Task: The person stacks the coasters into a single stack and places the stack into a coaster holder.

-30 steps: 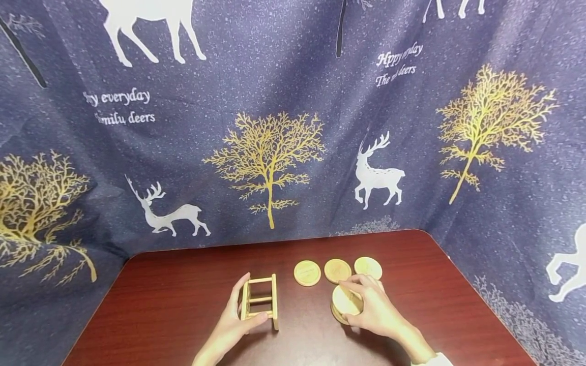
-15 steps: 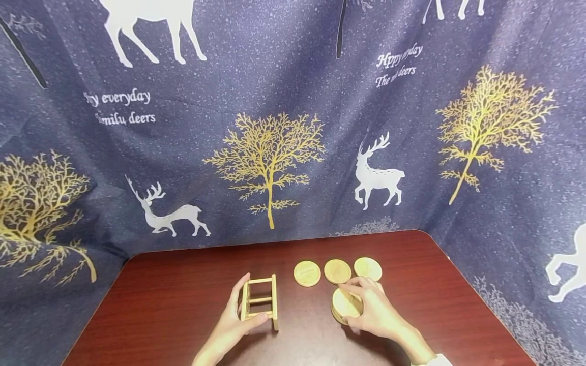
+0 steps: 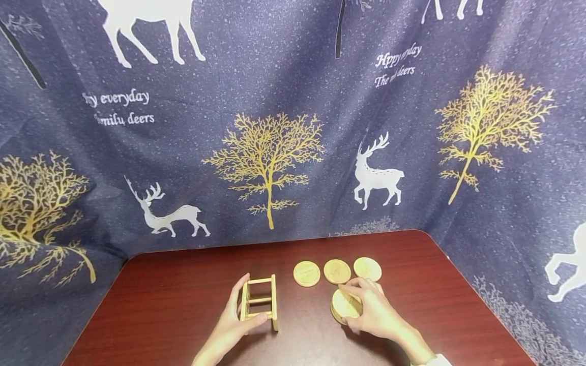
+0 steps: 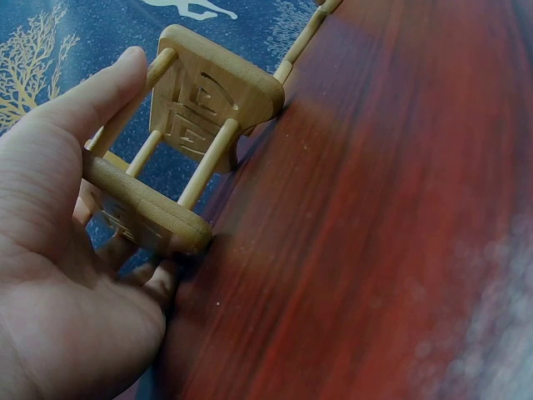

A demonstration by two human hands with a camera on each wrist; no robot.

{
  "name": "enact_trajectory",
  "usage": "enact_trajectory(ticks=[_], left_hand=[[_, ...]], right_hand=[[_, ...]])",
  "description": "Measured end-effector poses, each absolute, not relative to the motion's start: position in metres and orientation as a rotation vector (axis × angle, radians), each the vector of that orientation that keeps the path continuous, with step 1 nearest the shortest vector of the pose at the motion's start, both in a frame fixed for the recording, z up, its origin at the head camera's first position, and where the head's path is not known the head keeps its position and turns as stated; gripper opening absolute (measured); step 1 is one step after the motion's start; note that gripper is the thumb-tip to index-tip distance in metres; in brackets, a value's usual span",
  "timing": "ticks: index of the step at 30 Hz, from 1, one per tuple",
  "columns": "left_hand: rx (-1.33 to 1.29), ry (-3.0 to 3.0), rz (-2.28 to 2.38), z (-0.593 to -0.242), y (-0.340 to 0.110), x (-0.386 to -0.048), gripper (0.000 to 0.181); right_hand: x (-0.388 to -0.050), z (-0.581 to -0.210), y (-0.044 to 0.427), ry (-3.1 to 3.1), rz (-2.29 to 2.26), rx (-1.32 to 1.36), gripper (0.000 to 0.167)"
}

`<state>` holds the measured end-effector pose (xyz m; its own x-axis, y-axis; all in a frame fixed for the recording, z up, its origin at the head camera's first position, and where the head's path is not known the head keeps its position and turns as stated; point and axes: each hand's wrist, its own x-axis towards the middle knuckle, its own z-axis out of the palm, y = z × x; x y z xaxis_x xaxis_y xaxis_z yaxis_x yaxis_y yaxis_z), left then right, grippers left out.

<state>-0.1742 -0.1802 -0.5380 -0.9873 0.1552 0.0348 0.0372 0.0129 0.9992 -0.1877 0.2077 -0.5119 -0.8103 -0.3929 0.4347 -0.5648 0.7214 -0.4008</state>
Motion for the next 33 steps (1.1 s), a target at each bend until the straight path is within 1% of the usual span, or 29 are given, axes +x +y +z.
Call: enact_trajectory(ticks=[21, 27, 33], left_hand=[[0.196, 2.126, 2.17, -0.538, -0.1795, -0.1736, 0.111], [0.198, 2.151, 2.167, -0.5387, -0.1798, -0.1735, 0.111], [0.207, 2.233, 2.121, -0.5399, -0.1808, -0.1743, 0.111]], right_hand=[[-0.1858, -0.5084, 0.2078, -2.629, 0.724, 0.759, 0.072], [-0.1872, -0.5086, 0.2103, -2.66, 0.731, 0.751, 0.075], [-0.1871, -0.5074, 0.2102, -2.643, 0.742, 0.758, 0.081]])
